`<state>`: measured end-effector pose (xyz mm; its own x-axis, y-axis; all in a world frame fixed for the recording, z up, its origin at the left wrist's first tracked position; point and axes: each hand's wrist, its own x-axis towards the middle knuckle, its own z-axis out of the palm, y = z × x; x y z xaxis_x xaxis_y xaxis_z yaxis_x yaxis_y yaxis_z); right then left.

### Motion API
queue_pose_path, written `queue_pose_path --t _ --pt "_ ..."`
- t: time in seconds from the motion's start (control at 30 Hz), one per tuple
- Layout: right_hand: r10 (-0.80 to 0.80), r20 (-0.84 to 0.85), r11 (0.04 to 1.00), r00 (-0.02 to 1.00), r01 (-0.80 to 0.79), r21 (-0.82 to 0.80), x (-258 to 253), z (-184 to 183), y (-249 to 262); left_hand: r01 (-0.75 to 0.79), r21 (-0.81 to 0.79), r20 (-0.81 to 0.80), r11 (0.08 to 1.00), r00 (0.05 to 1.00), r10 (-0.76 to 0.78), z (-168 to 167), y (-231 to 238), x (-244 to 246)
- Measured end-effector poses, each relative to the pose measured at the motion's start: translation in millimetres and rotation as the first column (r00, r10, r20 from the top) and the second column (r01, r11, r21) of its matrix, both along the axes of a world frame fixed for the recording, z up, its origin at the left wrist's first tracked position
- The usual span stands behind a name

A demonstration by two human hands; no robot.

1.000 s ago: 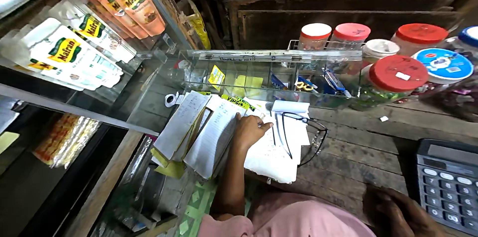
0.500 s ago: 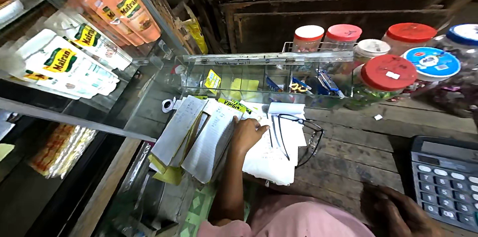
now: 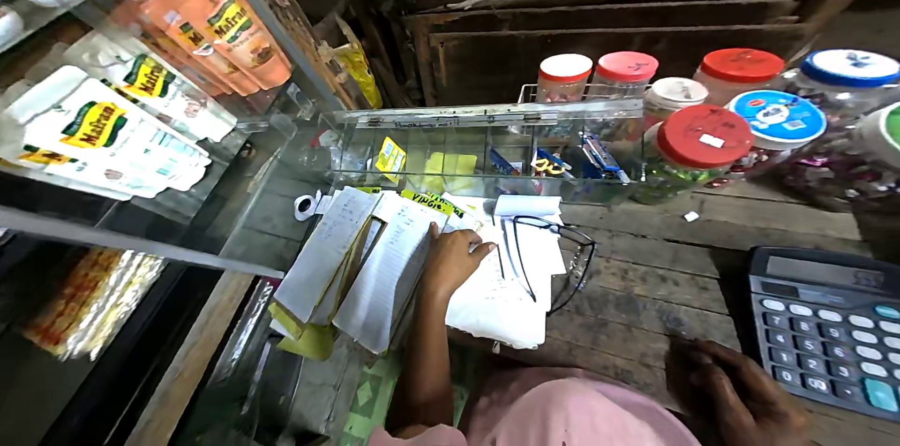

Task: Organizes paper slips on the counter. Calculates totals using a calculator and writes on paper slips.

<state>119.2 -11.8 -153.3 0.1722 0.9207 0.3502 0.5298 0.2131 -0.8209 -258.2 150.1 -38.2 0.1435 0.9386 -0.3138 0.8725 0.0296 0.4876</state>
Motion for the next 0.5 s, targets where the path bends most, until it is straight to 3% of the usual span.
queue_pose_path --t 0.27,0.5 --pt "-0.093 -0.017 0.995 0.996 0.093 0.045 -2 -7 2 0.019 0.018 -0.006 1.000 1.000 -0.019 8 -4 4" --pt "-0.134 0.051 0.990 0.990 0.132 0.042 -3 -5 3 0.059 0.281 0.149 0.958 0.983 -0.104 4 -16 1"
